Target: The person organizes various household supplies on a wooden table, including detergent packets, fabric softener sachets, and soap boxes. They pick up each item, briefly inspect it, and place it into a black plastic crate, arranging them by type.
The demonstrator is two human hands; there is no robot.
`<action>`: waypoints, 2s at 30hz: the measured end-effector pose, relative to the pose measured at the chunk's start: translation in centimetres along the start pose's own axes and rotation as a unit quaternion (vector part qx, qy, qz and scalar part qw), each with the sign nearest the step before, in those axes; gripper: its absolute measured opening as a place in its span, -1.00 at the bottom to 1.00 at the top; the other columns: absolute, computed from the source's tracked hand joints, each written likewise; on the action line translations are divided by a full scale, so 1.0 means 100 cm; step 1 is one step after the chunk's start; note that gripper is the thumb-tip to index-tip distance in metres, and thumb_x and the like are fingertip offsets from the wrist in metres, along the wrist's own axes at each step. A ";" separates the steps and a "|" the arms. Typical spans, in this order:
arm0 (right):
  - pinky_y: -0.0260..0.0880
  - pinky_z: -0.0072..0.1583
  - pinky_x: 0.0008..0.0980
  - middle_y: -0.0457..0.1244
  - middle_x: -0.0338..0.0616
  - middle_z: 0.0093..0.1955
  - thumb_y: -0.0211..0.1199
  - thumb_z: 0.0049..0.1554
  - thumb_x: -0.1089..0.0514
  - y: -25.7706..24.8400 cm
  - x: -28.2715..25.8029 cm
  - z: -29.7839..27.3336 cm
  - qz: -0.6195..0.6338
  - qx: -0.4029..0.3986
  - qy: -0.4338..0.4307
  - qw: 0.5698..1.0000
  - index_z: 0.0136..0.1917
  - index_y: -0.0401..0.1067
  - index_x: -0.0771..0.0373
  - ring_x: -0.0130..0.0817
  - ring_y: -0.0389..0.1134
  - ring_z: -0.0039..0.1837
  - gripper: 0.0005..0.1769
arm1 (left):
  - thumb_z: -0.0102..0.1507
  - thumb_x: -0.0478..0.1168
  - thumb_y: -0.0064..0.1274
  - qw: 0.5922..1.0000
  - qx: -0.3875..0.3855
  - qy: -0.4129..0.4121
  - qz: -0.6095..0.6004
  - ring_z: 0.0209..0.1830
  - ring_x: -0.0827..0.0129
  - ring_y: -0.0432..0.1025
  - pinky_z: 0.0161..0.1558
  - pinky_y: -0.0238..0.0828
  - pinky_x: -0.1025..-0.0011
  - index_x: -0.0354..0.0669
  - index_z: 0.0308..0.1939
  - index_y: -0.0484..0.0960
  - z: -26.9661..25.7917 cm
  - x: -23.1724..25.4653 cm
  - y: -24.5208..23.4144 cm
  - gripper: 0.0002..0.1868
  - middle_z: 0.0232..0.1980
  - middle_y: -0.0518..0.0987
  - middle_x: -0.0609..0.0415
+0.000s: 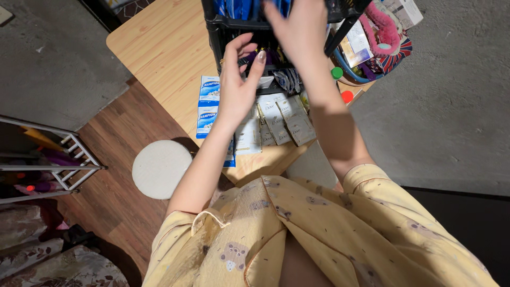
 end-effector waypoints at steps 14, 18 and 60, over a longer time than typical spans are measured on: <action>-0.28 0.68 0.09 -0.08 0.09 0.71 0.40 0.40 -0.06 -0.016 -0.040 -0.064 0.013 -0.081 0.036 0.996 0.69 -0.03 0.26 0.05 -0.17 0.74 -0.14 | 0.42 -0.30 0.03 0.995 -0.004 -0.054 -0.087 -0.05 0.54 0.49 0.06 0.49 0.54 -0.28 0.11 0.56 -0.023 -0.083 -0.044 -0.79 -0.04 0.63 0.12; -0.24 0.68 -0.01 -0.17 0.04 0.74 0.32 0.45 -0.03 -0.015 -0.043 -0.099 0.032 -0.088 0.055 0.994 0.70 -0.07 0.18 -0.02 -0.25 0.75 -0.20 | 0.34 -0.33 0.04 0.992 0.041 -0.117 -0.014 -0.22 0.55 0.48 -0.09 0.48 0.53 -0.30 -0.01 0.61 -0.048 -0.170 -0.075 -0.84 -0.20 0.64 0.12; 0.33 -0.04 -0.57 0.39 -0.17 0.02 0.05 0.33 0.05 0.087 -0.046 -0.255 0.493 -0.201 0.422 0.734 0.18 0.43 0.20 -0.52 0.38 -0.01 -0.73 | 0.07 -0.45 0.09 0.899 0.126 -0.326 -0.264 -0.26 0.34 0.52 -0.32 0.56 0.39 -0.27 0.16 0.30 -0.068 -0.184 -0.112 -0.43 -0.06 0.56 -0.06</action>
Point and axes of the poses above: each hand's wrist, its own z-axis towards the middle knuckle, its own y-axis out of the palm, x = y × z, the point moved 7 cm from there along z, towards the middle knuckle
